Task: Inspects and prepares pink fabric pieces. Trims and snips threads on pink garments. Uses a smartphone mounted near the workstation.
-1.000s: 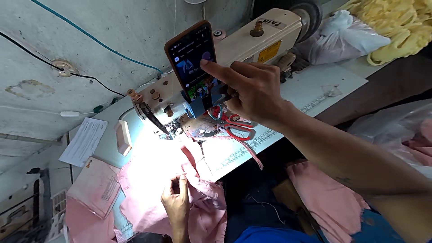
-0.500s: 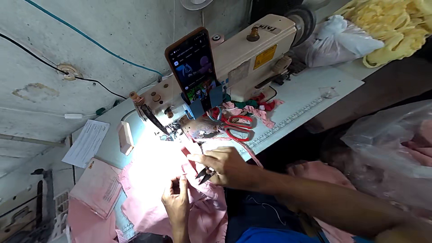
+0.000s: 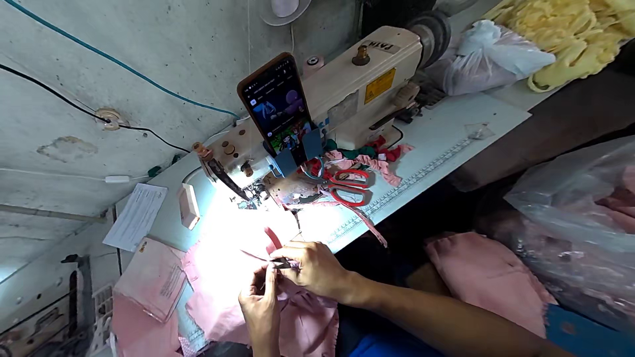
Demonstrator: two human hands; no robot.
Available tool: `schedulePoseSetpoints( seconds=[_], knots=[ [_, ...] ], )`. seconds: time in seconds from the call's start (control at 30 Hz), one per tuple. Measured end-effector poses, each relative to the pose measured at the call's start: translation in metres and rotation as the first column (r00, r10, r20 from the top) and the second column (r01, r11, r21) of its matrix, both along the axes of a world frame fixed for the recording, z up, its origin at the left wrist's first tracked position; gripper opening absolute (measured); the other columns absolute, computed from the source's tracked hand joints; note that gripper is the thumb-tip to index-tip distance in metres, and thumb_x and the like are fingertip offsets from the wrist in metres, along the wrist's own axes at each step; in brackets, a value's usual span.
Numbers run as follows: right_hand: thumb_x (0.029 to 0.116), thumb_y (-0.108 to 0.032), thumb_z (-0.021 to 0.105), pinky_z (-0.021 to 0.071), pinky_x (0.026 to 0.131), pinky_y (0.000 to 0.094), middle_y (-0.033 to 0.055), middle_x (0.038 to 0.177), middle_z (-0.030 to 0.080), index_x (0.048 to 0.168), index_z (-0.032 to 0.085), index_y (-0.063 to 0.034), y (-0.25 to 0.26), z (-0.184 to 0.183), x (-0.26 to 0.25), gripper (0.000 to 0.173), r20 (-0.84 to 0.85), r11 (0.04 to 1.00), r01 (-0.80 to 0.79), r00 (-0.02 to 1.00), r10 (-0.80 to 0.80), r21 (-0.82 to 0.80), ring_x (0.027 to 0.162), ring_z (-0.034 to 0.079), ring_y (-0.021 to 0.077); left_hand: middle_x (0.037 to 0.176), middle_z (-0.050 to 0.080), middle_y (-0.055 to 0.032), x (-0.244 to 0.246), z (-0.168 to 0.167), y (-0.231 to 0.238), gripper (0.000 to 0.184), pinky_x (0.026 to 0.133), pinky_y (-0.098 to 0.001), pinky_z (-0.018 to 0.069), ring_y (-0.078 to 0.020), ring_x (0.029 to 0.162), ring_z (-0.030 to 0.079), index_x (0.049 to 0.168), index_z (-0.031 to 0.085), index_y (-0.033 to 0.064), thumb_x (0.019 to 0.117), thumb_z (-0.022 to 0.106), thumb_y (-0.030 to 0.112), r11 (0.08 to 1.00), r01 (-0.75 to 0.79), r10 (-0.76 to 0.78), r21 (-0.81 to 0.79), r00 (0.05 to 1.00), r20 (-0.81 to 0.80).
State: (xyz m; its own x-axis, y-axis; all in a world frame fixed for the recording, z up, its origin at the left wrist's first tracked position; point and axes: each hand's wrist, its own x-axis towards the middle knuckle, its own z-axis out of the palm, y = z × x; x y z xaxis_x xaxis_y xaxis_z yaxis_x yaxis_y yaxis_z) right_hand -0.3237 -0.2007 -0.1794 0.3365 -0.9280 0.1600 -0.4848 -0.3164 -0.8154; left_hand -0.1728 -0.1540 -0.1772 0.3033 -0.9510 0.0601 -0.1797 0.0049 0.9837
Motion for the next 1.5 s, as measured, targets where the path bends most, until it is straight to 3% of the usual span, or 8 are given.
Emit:
schedulePoseSetpoints(
  seconds=[0.6,0.77,0.9,1.03,1.13,1.23,1.3,1.5],
  knots=[
    [0.0857,-0.031,0.074,0.0562,0.061,0.035,-0.0022,0.092,0.073,0.103,0.077,-0.0183,0.016,-0.001,-0.005,0.022,0.054,0.978,0.1,0.994,-0.092,-0.185,0.078,0.069,0.0113,0.077,0.071,-0.0016,0.004,0.012,0.003,0.01,0.065,-0.0222,0.0595,-0.0079,0.068,0.068,0.094,0.071,0.0014,0.0965,0.064,0.008,0.99,0.142,-0.141,-0.007,0.987,0.078],
    [0.0928,-0.033,0.066,0.05,0.065,0.0298,-0.0032,0.079,0.067,0.091,0.074,-0.014,0.01,0.007,-0.001,0.021,0.253,0.947,0.09,0.952,-0.173,0.309,0.073,0.061,0.0062,0.078,0.071,-0.0002,0.004,0.015,0.0,0.013,0.063,-0.0247,0.0611,-0.0091,0.068,0.069,0.094,0.072,0.0043,0.0977,0.064,0.014,0.984,0.179,-0.17,-0.02,0.96,0.223],
    [0.0952,-0.034,0.066,0.0557,0.068,0.0326,0.0022,0.09,0.07,0.1,0.074,-0.0116,0.012,-0.003,-0.003,0.024,0.2,0.994,0.097,0.974,-0.103,0.04,0.081,0.066,0.0118,0.076,0.07,0.0005,-0.001,0.014,-0.002,0.012,0.062,-0.022,0.0593,-0.0071,0.068,0.068,0.09,0.071,0.0049,0.0952,0.066,0.014,0.992,0.125,-0.12,-0.015,0.976,0.18],
    [0.0945,-0.029,0.065,0.05,0.07,0.0256,-0.0037,0.085,0.068,0.097,0.074,-0.0132,0.001,0.005,-0.009,0.018,0.317,0.933,-0.001,0.941,-0.121,0.361,0.077,0.061,0.0032,0.076,0.071,-0.0003,-0.005,0.013,-0.004,0.012,0.063,-0.0239,0.0609,-0.0085,0.068,0.069,0.091,0.072,0.005,0.0962,0.066,0.014,0.993,0.119,-0.113,-0.016,0.976,0.188],
    [0.0976,-0.041,0.062,0.0546,0.079,0.0301,0.0002,0.101,0.068,0.117,0.067,-0.0123,0.009,0.011,-0.011,0.035,0.306,0.939,0.057,0.937,-0.168,0.34,0.09,0.064,0.0075,0.076,0.069,0.0003,-0.006,0.011,-0.006,0.01,0.063,-0.022,0.0592,-0.0068,0.068,0.068,0.091,0.071,0.0046,0.0951,0.066,0.013,0.997,0.072,-0.065,-0.032,0.981,0.183],
    [0.1093,-0.041,0.039,0.0483,0.066,0.0247,-0.0016,0.091,0.055,0.12,0.057,-0.0106,0.027,0.028,-0.019,0.037,0.534,0.916,-0.146,0.841,-0.084,0.374,0.076,0.054,0.0051,0.075,0.07,-0.0009,-0.007,0.014,-0.008,0.01,0.063,-0.0222,0.0594,-0.0073,0.067,0.068,0.09,0.071,0.0027,0.0949,0.068,0.011,0.998,0.04,-0.034,-0.04,0.991,0.129],
    [0.112,-0.038,0.028,0.0398,0.054,0.0175,-0.0071,0.079,0.048,0.113,0.055,-0.0155,0.032,0.034,-0.022,0.035,0.69,0.781,-0.387,0.719,-0.078,0.491,0.06,0.044,0.0006,0.073,0.069,-0.0016,-0.01,0.017,-0.009,0.01,0.06,-0.0223,0.0587,-0.0078,0.064,0.067,0.089,0.07,0.0021,0.0947,0.067,0.009,0.999,0.039,-0.036,-0.033,0.996,0.079],
    [0.1106,-0.035,0.036,0.038,0.05,0.0177,-0.0072,0.07,0.046,0.105,0.055,-0.0149,0.026,0.021,-0.015,0.028,0.713,0.673,-0.441,0.676,-0.187,0.594,0.054,0.043,0.0021,0.072,0.07,-0.0041,-0.012,0.021,-0.012,0.008,0.061,-0.0237,0.0593,-0.01,0.064,0.068,0.087,0.071,0.0006,0.0922,0.07,0.006,0.998,0.052,-0.051,-0.027,0.997,0.051]
  ],
)
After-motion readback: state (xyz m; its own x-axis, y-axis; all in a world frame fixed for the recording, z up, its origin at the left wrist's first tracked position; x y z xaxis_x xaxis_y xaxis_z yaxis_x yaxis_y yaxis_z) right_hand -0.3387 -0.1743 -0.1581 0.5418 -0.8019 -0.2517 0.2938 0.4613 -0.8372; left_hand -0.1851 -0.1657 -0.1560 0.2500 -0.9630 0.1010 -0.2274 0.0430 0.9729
